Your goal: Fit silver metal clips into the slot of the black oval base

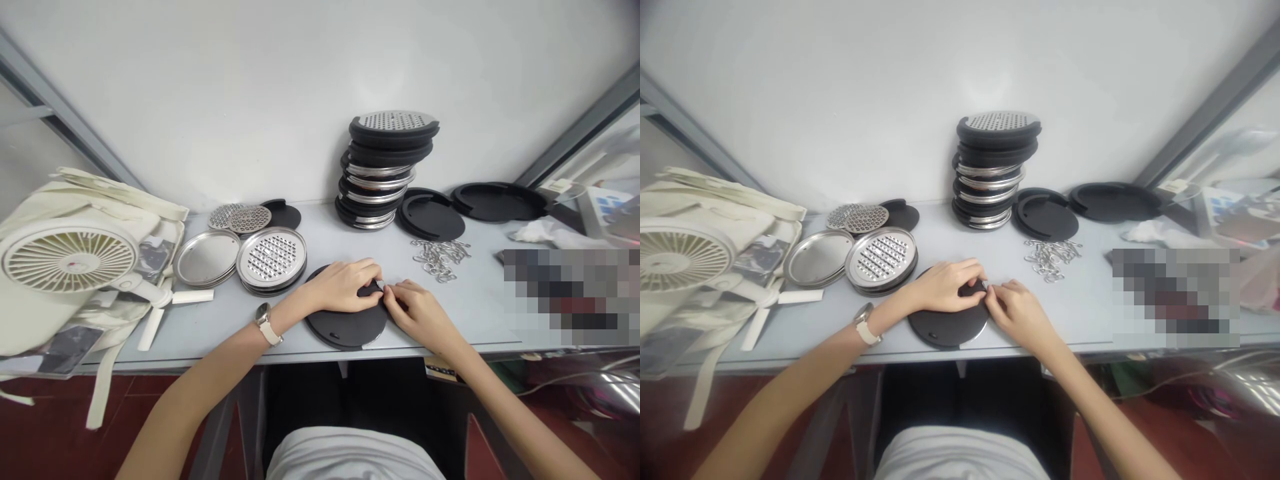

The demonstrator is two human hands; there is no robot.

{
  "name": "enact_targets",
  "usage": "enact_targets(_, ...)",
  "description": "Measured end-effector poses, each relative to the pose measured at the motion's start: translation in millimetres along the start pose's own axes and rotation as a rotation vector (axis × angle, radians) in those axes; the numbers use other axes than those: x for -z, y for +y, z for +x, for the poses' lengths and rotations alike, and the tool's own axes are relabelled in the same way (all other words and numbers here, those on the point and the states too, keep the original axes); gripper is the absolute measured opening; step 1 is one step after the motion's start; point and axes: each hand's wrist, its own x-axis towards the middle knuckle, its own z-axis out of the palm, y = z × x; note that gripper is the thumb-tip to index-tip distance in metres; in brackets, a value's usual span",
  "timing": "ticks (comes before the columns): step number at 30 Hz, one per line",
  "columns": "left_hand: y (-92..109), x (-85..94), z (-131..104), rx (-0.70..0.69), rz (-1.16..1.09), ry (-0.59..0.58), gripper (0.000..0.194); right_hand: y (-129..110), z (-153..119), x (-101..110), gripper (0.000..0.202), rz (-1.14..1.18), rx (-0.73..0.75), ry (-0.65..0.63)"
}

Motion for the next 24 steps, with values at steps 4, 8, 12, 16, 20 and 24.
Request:
enact_targets(4, -0.4, -0.1, 0.0, -0.002, -0.02, -0.02, 0.012, 0.0, -0.2, 0.3, 0.037, 0.006, -0.004, -0.001)
enact_targets(8, -1.5, -1.3, 0.0, -0.017, -0.03, -0.009, 0.011, 0.0, 0.2, 0.2, 0.037, 0.011, -0.012, -0.004)
enact_targets(12, -2.6, -2.3, -0.1, -0.028, -0.036, -0.002, 0.012, -0.3, 0.6, -0.6, 0.037, 0.004, -0.003, 0.002)
enact_targets(16, -2.2, -1.7, -0.3, -0.023, -0.022, -0.008, 0.014, -0.5, 0.4, -0.7, 0.037, -0.009, 0.003, 0.004)
enact_targets(20, -1.6, -1.0, -0.2, -0.022, -0.013, 0.005, 0.014, 0.0, 0.2, -0.8, 0.037, -0.028, -0.001, 0.003)
enact_targets(24, -2.2, -1.3, 0.2, -0.04, -0.014, -0.008, 0.013, 0.5, 0.2, -1.1, 0.038, -0.029, 0.002, 0.006)
